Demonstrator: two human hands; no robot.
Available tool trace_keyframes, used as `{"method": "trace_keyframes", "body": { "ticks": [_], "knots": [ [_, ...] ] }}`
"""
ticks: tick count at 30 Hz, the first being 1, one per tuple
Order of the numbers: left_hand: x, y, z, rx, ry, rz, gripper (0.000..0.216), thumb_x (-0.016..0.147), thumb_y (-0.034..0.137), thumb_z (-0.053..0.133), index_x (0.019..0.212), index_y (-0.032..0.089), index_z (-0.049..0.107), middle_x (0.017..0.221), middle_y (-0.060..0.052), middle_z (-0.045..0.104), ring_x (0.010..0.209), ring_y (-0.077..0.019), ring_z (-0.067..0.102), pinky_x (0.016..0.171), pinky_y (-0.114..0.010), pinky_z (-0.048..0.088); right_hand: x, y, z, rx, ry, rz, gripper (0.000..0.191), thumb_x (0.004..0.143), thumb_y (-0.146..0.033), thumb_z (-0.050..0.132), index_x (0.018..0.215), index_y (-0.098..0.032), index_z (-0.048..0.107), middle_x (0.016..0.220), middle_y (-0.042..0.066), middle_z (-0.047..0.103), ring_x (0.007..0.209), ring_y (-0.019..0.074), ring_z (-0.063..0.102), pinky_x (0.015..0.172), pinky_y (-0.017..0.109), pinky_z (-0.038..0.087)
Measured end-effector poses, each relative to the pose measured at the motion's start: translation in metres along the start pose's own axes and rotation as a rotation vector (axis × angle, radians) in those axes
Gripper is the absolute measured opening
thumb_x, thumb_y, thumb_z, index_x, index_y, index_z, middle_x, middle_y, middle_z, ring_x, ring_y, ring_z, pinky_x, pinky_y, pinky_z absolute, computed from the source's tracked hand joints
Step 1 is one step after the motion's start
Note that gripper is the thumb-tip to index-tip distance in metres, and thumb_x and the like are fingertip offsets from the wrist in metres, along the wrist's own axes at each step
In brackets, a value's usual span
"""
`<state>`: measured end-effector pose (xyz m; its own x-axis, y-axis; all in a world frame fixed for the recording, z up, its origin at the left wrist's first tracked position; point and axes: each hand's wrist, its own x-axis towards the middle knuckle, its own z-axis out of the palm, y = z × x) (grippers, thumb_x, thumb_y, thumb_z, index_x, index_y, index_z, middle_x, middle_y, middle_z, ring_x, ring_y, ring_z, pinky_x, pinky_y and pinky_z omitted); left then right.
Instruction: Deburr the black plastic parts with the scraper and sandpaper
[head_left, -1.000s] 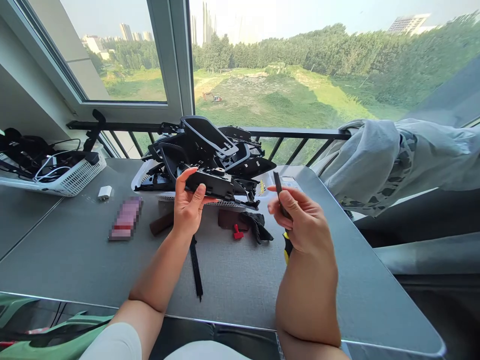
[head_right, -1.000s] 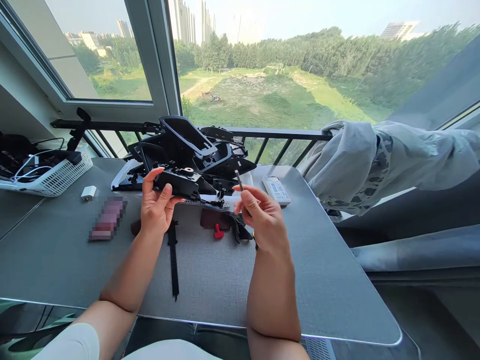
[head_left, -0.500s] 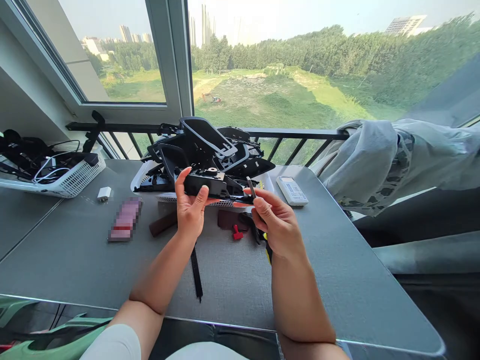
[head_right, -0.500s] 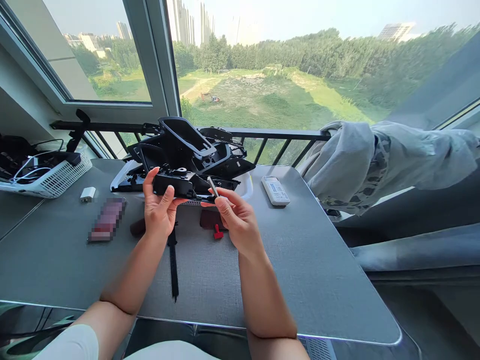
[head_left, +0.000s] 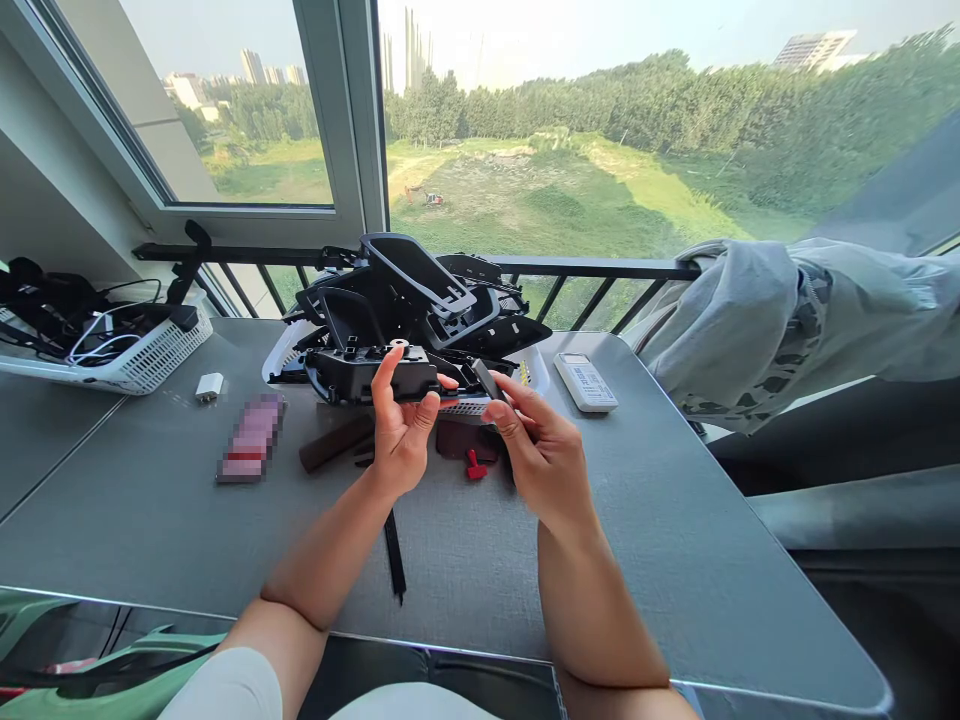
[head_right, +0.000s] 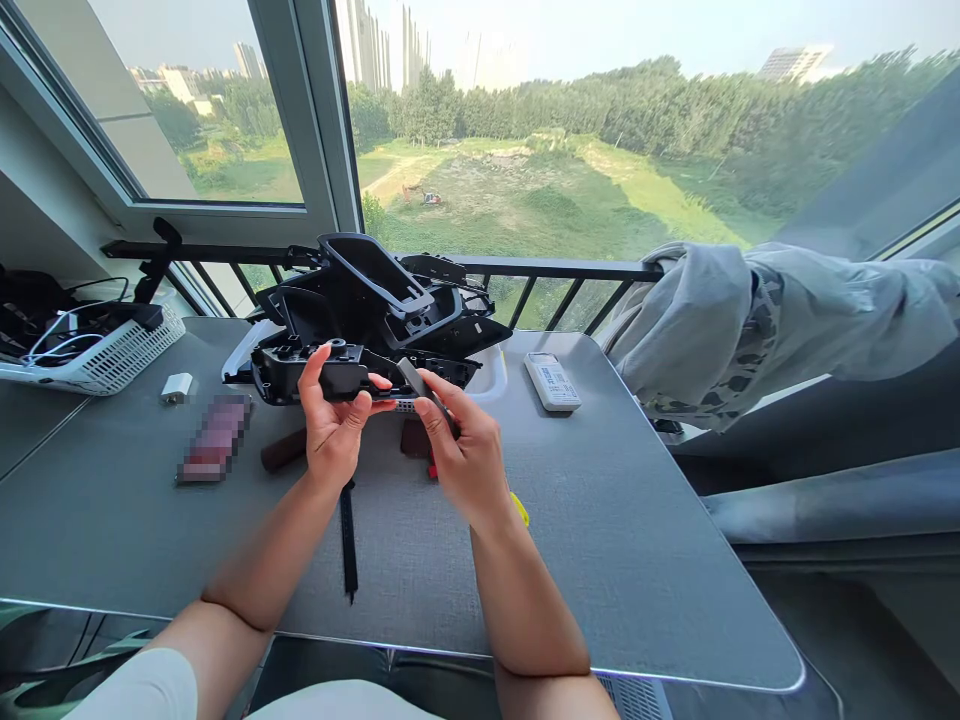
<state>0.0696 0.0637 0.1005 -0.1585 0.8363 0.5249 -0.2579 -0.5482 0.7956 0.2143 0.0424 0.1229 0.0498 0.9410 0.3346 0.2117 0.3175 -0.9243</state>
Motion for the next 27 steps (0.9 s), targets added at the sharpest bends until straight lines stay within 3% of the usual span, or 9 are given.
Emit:
{"method": "trace_keyframes", "body": {
  "ticks": [3,8,18,27],
  "knots": [
    [-0.002,-0.002,0.0,0.054,0.017,0.096,0.052,0.09,0.041,0.062,0.137,0.037,0.039,0.098,-0.001,0.068,0.091,-0.016,0.068,0.081,-0.032,0.059,-0.007,-0.009,-0.002,-0.238,0.043,-0.06,0.037,0.091,-0.045,0.056,0.117,-0.023,0.07,0.078,0.003,0.072,0.065,0.0174,0.063,0.062,0.029,0.05],
    [-0.004,-0.005,-0.001,0.18,0.041,0.186,0.052,0.092,0.04,0.057,0.139,0.034,0.036,0.1,-0.005,0.069,0.092,-0.0181,0.068,0.079,-0.034,0.058,-0.013,-0.017,0.002,-0.464,-0.051,-0.078,0.029,0.094,-0.04,0.052,0.108,-0.024,0.072,0.09,0.006,0.077,0.073,0.021,0.068,0.067,0.03,0.05],
    [-0.006,-0.011,-0.002,0.229,-0.025,0.291,0.051,0.095,0.027,0.053,0.142,0.036,0.032,0.107,-0.005,0.068,0.099,-0.0179,0.069,0.082,-0.034,0.058,-0.011,-0.016,-0.003,-0.481,-0.094,-0.04,0.027,0.095,-0.038,0.051,0.109,-0.026,0.071,0.097,0.004,0.078,0.08,0.0226,0.07,0.069,0.031,0.05],
    [-0.005,-0.007,-0.002,0.191,0.019,0.217,0.053,0.093,0.035,0.057,0.141,0.035,0.034,0.102,-0.005,0.069,0.094,-0.0192,0.07,0.079,-0.036,0.059,-0.009,-0.016,-0.004,-0.405,-0.101,-0.056,0.029,0.094,-0.039,0.052,0.11,-0.025,0.071,0.093,0.005,0.077,0.077,0.0214,0.069,0.069,0.031,0.05]
  ]
}}
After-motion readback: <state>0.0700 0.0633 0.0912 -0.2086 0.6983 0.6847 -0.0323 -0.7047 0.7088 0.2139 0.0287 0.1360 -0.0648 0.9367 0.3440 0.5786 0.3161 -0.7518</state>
